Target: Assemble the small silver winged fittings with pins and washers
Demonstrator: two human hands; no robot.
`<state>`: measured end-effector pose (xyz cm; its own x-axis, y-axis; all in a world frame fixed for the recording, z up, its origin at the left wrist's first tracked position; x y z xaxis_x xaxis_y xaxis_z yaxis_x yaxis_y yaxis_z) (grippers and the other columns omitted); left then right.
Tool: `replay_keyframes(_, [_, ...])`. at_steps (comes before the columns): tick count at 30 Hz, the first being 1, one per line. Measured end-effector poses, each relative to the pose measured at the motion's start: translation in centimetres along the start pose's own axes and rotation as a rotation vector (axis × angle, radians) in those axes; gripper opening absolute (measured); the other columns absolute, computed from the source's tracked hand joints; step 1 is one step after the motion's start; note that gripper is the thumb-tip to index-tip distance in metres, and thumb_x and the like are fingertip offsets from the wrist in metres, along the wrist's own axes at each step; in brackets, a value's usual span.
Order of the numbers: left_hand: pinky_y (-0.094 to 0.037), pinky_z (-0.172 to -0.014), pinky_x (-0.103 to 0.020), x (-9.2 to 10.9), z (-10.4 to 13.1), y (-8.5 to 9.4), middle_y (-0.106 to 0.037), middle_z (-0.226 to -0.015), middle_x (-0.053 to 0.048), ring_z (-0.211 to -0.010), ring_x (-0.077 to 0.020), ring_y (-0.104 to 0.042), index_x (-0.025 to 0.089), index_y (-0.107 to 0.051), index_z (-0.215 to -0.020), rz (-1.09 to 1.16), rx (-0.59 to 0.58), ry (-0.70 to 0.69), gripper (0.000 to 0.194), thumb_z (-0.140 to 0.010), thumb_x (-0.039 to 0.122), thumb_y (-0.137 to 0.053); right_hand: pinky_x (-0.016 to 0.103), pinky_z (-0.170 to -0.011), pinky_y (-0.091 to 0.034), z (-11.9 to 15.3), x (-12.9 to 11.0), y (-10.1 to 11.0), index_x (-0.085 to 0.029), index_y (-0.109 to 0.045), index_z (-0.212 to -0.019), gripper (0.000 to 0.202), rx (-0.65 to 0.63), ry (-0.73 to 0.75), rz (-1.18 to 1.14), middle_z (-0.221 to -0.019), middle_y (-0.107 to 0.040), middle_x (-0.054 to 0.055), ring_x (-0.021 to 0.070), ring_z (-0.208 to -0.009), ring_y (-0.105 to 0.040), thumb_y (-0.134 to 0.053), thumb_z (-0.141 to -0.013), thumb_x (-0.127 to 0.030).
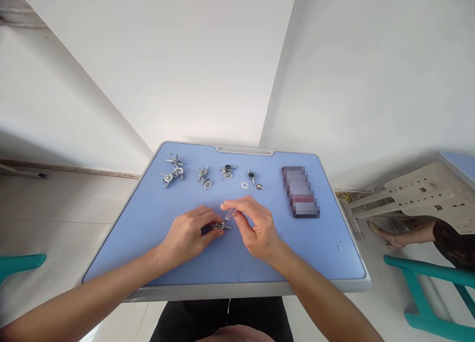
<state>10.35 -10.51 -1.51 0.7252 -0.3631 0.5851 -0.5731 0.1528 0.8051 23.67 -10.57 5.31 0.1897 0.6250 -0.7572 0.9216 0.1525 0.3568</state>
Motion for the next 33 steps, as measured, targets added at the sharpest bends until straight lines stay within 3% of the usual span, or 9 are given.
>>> replay_keyframes(5, [-0.04, -0.06, -0.026, 0.1, 0.1, 0.1, -0.069, -0.086, 0.0, -0.082, -0.0181, -0.061, 0.024, -0.07, -0.093, -0.011, 0.022, -0.018, 0.006, -0.088, 0.023, -0.066, 0.033, -0.071, -0.059, 0.0, -0.4, -0.1, -0.027, -0.069, -0.114, 0.028, 0.025, 0.052, 0.01, -0.096, -0.073, 0.004, 0.0172, -0.086, -0.067, -0.057, -0.094, -0.01])
replay_keyframes(10, [-0.043, -0.063, -0.027, 0.1, 0.5, 0.1, -0.067, -0.093, -0.001, -0.086, -0.0184, -0.06, 0.024, -0.07, -0.096, -0.004, 0.048, -0.027, 0.009, -0.089, 0.022, -0.063, 0.037, -0.077, -0.06, 0.1, -0.7, -0.4, -0.027, -0.067, -0.116, 0.034, -0.002, 0.093, -0.011, -0.1, -0.074, 0.005, 0.0177, -0.09, -0.068, -0.049, -0.096, -0.006])
replay_keyframes(15, [-0.046, -0.068, -0.029, 0.2, 0.8, 0.0, -0.066, -0.095, -0.003, -0.089, -0.0193, -0.059, 0.025, -0.07, -0.101, -0.007, 0.04, -0.043, 0.014, -0.094, 0.023, -0.058, 0.035, -0.073, -0.06, 0.2, -0.8, -0.2, -0.026, -0.069, -0.109, 0.026, 0.004, 0.108, -0.027, -0.096, -0.073, 0.004, 0.0172, -0.087, -0.068, -0.059, -0.093, -0.009])
replay_keyframes(24, [-0.047, -0.075, -0.033, 0.3, 0.8, 0.1, -0.066, -0.096, -0.004, -0.089, -0.0199, -0.058, 0.023, -0.068, -0.104, -0.022, 0.087, -0.099, 0.017, -0.099, 0.024, -0.051, 0.037, -0.079, -0.06, 0.3, -1.2, 0.1, -0.025, -0.068, -0.11, 0.032, 0.03, 0.135, 0.006, -0.104, -0.074, 0.006, 0.0184, -0.095, -0.07, -0.049, -0.095, -0.005])
replay_keyframes(33, [-0.05, -0.081, -0.034, -0.6, 0.5, 0.9, -0.066, -0.097, -0.004, -0.094, -0.02, -0.061, 0.023, -0.068, -0.103, 0.19, 0.095, -0.027, 0.014, -0.096, 0.024, -0.056, 0.038, -0.081, -0.061, 0.7, -0.8, 1.5, -0.025, -0.069, -0.11, 0.028, 0.14, 0.087, -0.04, -0.105, -0.073, 0.006, 0.0194, -0.098, -0.069, -0.052, -0.095, -0.008])
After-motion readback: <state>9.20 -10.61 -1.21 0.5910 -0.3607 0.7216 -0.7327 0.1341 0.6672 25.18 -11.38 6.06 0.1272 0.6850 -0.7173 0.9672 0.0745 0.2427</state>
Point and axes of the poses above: each hand's wrist, its own z-axis away from the middle knuckle, its own y-axis out of the back of the hand, x = y × z, the point moved 9 cm from there along -z, towards the middle knuckle
